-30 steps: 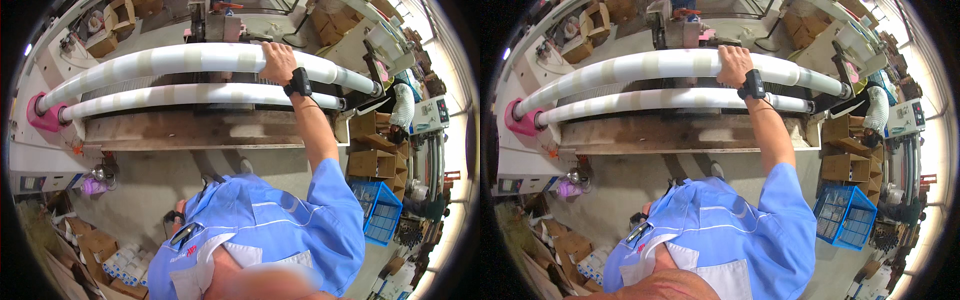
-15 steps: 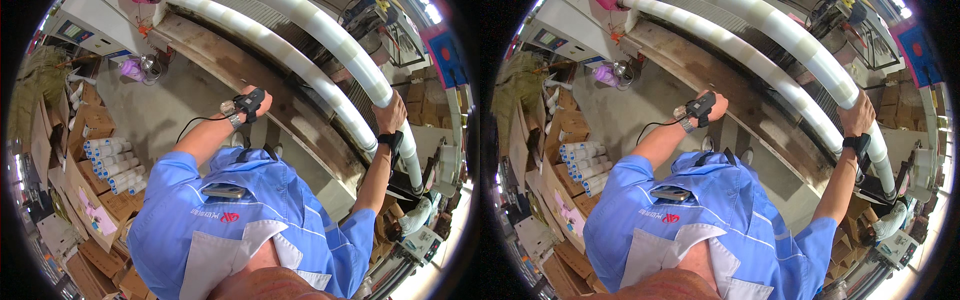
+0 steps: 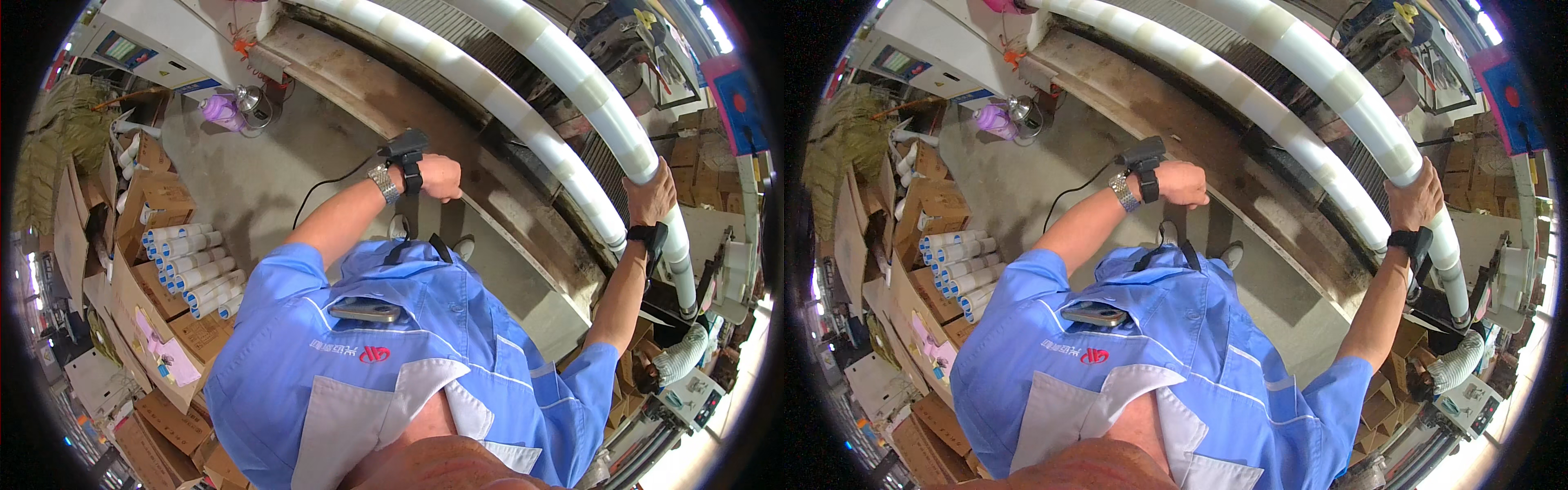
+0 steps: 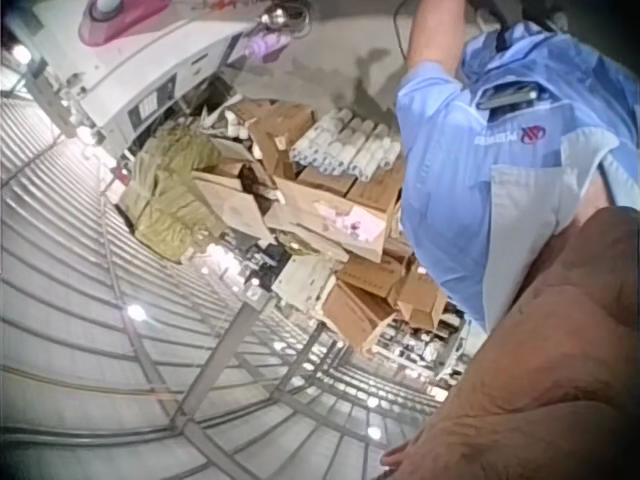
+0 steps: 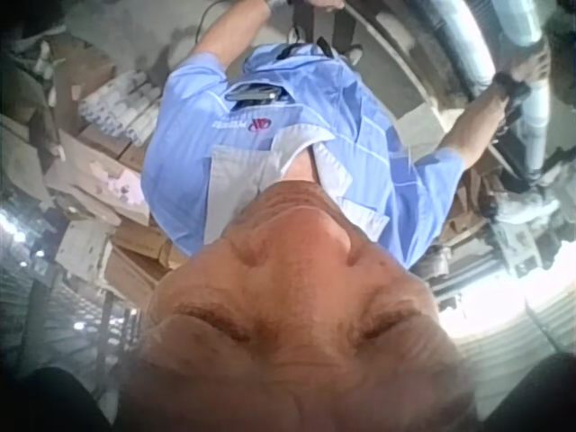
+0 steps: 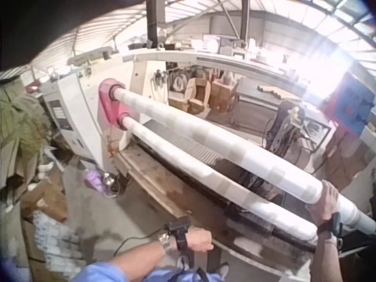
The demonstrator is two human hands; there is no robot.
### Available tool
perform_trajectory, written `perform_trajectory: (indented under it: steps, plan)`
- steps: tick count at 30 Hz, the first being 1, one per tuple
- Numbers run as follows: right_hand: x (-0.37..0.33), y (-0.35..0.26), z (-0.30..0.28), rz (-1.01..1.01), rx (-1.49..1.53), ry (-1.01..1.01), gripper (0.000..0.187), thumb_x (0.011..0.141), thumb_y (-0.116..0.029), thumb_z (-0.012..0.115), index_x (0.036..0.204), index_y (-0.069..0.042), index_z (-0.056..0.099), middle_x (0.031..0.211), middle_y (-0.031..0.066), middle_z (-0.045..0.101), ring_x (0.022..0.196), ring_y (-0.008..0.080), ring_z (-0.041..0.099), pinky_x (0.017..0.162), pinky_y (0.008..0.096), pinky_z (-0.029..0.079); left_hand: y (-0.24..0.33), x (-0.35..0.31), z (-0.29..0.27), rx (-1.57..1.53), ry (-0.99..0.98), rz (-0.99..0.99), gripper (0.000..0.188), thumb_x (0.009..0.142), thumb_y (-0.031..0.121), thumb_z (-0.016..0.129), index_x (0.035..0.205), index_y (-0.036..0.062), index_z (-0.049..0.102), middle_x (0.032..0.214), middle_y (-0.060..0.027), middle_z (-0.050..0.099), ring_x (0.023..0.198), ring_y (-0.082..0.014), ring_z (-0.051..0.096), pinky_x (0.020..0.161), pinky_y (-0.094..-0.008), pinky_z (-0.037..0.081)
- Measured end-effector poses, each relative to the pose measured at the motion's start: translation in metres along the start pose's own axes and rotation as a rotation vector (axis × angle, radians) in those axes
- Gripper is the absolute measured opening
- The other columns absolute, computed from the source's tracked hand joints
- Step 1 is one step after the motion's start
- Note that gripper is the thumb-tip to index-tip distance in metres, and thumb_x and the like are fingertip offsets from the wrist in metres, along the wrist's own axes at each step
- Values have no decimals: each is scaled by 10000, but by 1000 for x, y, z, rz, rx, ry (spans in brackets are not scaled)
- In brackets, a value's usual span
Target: The person removes finished rolls of film from a machine, places them into cardboard boxes, and then loads new cardboard tubes onto the spindles to restart the process.
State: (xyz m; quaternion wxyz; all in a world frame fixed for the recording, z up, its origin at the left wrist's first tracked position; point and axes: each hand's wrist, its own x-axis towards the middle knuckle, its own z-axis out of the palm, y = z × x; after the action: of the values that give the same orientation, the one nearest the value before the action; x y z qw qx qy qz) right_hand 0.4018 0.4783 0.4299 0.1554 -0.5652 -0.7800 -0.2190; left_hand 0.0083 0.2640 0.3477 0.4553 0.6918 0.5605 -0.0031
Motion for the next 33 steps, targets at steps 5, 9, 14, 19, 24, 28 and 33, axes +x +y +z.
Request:
perform_trajectory:
  steps: [5, 9, 14, 19, 24, 28, 33]
  plan:
    - [-31, -21, -6, -52, 521, 150, 1002, 672, -190, 856, 1510, -78, 318, 1436, 176, 452, 1347, 357, 399, 1144, 499, 269, -30, 19, 5, -1089, 200, 39, 330, 996, 295, 532, 890, 18, 676, 539, 25, 477, 467, -79, 416, 467, -247, 374]
    - [-100, -137, -32, 627, 1720, 57, 282, 914, -97, 680, 1153, 28, 597, 1059, 136, 661, 951, 219, 647, 884, 354, 534, -30, 23, 4, -1561, 436, 12, 322, 1027, 293, 496, 925, 22, 638, 564, 14, 487, 475, -80, 429, 461, -247, 374]
    - [-150, -265, -66, 462, 1951, -909, 199, 938, -144, 667, 1003, 44, 682, 885, 89, 698, 744, 156, 664, 667, 284, 553, -12, 33, 7, -1468, 633, -47, 341, 1035, 307, 480, 916, 28, 634, 580, 17, 495, 490, -81, 432, 473, -271, 392]
    - [-146, -298, -72, 478, 1976, -1154, 222, 926, -189, 707, 921, 32, 681, 806, 72, 688, 689, 141, 654, 598, 279, 539, -14, 51, 13, -453, 1251, 30, 347, 1001, 330, 509, 897, 26, 642, 662, -136, 645, 584, -317, 625, 526, -447, 461]
    - [-158, -295, -65, 615, 2108, -1199, 182, 905, -159, 716, 832, -8, 644, 743, 81, 669, 604, 155, 634, 517, 292, 510, 14, 41, 7, -171, 1251, -211, 322, 975, 324, 550, 818, 47, 597, 711, -151, 670, 700, -406, 653, 628, -487, 478]
    - [-153, -285, -79, 744, 2137, -1203, 132, 860, -78, 704, 781, -25, 613, 663, 69, 635, 530, 133, 593, 463, 256, 443, 16, 41, 14, 165, 1347, -153, 318, 950, 299, 594, 714, 90, 550, 650, -121, 653, 631, -342, 640, 632, -448, 443]
    - [-140, -270, -99, 721, 2127, -1199, 127, 849, -66, 684, 759, -43, 597, 629, 59, 624, 477, 123, 560, 439, 235, 411, 12, 40, 14, 551, 1334, -106, 271, 934, 266, 610, 714, 125, 540, 602, -84, 625, 582, -276, 610, 623, -397, 407]
